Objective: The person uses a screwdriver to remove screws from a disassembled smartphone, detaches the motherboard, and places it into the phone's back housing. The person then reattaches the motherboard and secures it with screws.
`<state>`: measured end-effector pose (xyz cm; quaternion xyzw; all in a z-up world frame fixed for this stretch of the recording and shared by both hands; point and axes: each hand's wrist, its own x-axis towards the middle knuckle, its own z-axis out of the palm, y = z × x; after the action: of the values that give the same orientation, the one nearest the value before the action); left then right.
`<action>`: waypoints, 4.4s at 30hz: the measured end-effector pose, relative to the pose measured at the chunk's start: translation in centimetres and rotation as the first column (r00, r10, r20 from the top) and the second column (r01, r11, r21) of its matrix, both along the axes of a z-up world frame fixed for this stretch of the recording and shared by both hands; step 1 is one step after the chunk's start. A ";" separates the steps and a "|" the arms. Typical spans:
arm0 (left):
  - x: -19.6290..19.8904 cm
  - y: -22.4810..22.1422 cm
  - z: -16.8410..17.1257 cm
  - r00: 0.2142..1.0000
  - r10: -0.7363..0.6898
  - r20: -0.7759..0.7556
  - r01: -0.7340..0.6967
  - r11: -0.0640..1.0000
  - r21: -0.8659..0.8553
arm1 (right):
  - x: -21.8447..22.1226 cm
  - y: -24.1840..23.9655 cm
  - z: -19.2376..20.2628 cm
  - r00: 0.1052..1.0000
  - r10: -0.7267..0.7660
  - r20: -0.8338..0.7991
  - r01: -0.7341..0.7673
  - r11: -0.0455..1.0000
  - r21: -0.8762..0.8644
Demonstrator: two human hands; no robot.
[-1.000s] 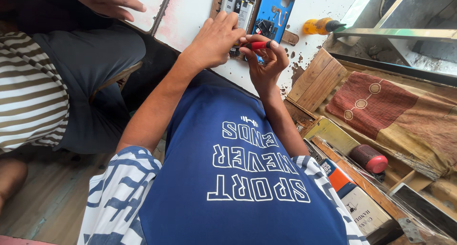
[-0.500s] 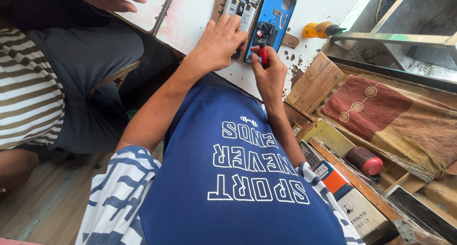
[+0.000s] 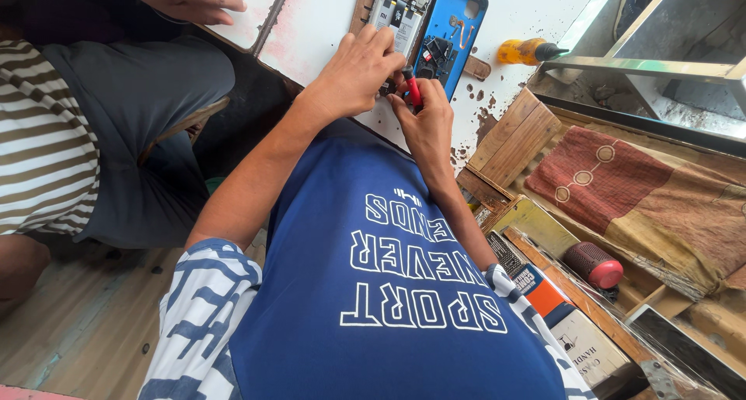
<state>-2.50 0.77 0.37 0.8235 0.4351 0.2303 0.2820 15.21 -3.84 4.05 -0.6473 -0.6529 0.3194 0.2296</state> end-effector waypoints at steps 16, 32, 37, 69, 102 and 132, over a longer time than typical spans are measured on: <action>-4.5 -4.9 1.4 0.788 0.504 0.354 -0.523 0.851 -0.048 | 1.4 -0.2 -1.6 0.783 0.261 -0.565 -0.026 0.921 0.390; -4.2 -4.3 1.4 0.743 0.521 0.420 -0.595 0.802 0.058 | -1.0 2.6 0.9 0.926 0.366 0.086 -0.376 0.907 0.190; -5.7 -4.3 0.6 0.649 0.601 0.466 -0.666 0.745 -0.033 | -2.5 3.3 2.0 0.844 0.473 0.253 -0.513 0.850 0.119; -6.8 -2.8 -2.3 0.629 0.620 0.469 -0.736 0.668 0.105 | -5.1 3.6 0.3 0.718 0.448 0.533 -0.533 0.846 0.006; 0.0 -5.3 1.1 0.694 0.644 0.322 -0.535 0.760 -0.368 | 0.0 0.9 2.0 0.993 -0.015 -0.114 -0.001 0.990 -0.138; -3.3 -4.9 0.6 0.711 0.545 0.444 -0.571 0.816 -0.088 | -2.4 3.0 -2.4 0.701 0.459 -0.547 -0.122 0.832 0.541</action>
<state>-5.80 -4.12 0.92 0.5848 0.5793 0.5001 0.2690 12.85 -0.80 1.65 -0.3029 -0.6829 0.3925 0.5365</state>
